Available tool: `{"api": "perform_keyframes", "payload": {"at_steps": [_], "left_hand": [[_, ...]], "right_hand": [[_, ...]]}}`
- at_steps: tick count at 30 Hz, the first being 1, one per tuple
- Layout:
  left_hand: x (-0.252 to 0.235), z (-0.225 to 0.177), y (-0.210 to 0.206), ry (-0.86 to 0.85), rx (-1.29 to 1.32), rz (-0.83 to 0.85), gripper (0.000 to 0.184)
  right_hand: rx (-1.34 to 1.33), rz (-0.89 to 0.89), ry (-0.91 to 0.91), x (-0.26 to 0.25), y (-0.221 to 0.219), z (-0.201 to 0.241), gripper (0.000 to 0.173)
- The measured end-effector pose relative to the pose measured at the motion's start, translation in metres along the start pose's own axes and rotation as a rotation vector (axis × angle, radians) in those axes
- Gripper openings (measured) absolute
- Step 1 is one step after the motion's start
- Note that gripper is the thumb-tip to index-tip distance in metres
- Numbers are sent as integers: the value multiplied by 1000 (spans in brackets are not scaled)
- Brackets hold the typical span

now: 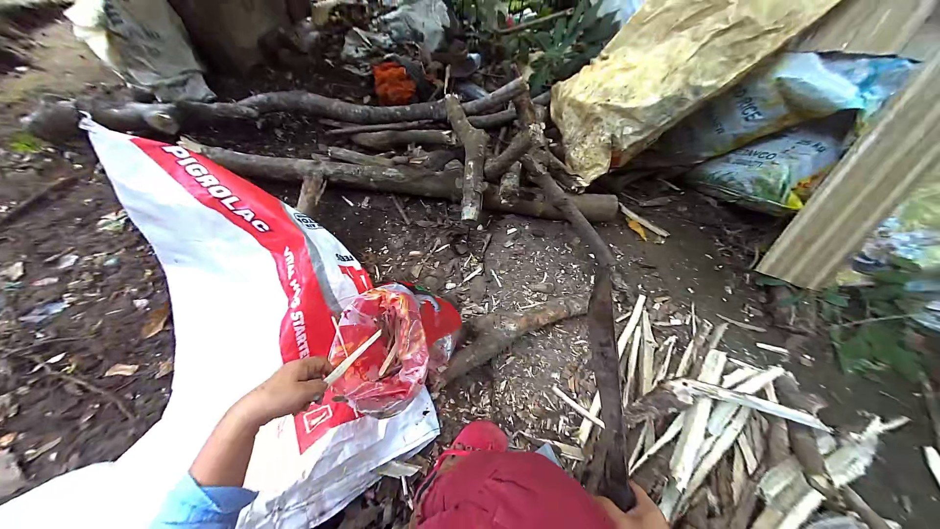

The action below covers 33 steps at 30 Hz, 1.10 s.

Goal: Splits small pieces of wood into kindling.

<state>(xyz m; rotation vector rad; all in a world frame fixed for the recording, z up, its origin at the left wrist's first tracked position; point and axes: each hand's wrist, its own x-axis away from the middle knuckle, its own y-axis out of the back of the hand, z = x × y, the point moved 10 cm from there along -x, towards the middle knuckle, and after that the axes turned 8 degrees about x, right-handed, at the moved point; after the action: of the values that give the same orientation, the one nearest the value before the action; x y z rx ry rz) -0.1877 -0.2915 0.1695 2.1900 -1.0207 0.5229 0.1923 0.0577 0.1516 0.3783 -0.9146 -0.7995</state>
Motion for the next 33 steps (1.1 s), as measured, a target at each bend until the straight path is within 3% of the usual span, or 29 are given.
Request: {"api": "perform_keyframes", "payload": {"at_steps": [3, 7, 9, 14, 17, 19, 21, 23, 25, 27, 30, 33], "left_hand": [[-22, -18, -16, 30, -178, -113, 36], [-30, -76, -46, -12, -416, -241, 58], [-34, -96, -61, -32, -520, -230, 59], [-69, -76, -76, 57, -676, -152, 51], [-39, -124, -75, -313, -565, -472, 45], [-24, -168, -98, -605, -497, -559, 44], [-42, -203, -151, -708, -482, -378, 38], [-85, -219, -238, -636, -512, -12, 34], [-127, -213, -336, -565, -578, 351, 36], [-156, -196, -423, -564, -709, 570, 40], [-187, -162, -503, -578, -967, 687, 52], [-196, -139, -521, -553, -1090, 639, 52]], "right_hand": [[8, -6, -11, 4, 6, -5, 37], [-64, -58, -13, 6, 20, -18, 39], [-80, -80, -22, 7, 30, -24, 41], [-84, -148, -20, 14, 62, -33, 43], [-152, -209, -14, 18, 78, -38, 42], [-217, -237, -17, 18, 84, -41, 42], [-287, -247, -29, 17, 86, -44, 43], [-349, -254, -44, 16, 86, -46, 42], [-380, -257, -60, 15, 85, -48, 41], [-387, -246, -84, 13, 81, -52, 40], [-364, -198, -102, 9, 70, -56, 41], [-310, -100, -118, 8, 58, -56, 46]]}}
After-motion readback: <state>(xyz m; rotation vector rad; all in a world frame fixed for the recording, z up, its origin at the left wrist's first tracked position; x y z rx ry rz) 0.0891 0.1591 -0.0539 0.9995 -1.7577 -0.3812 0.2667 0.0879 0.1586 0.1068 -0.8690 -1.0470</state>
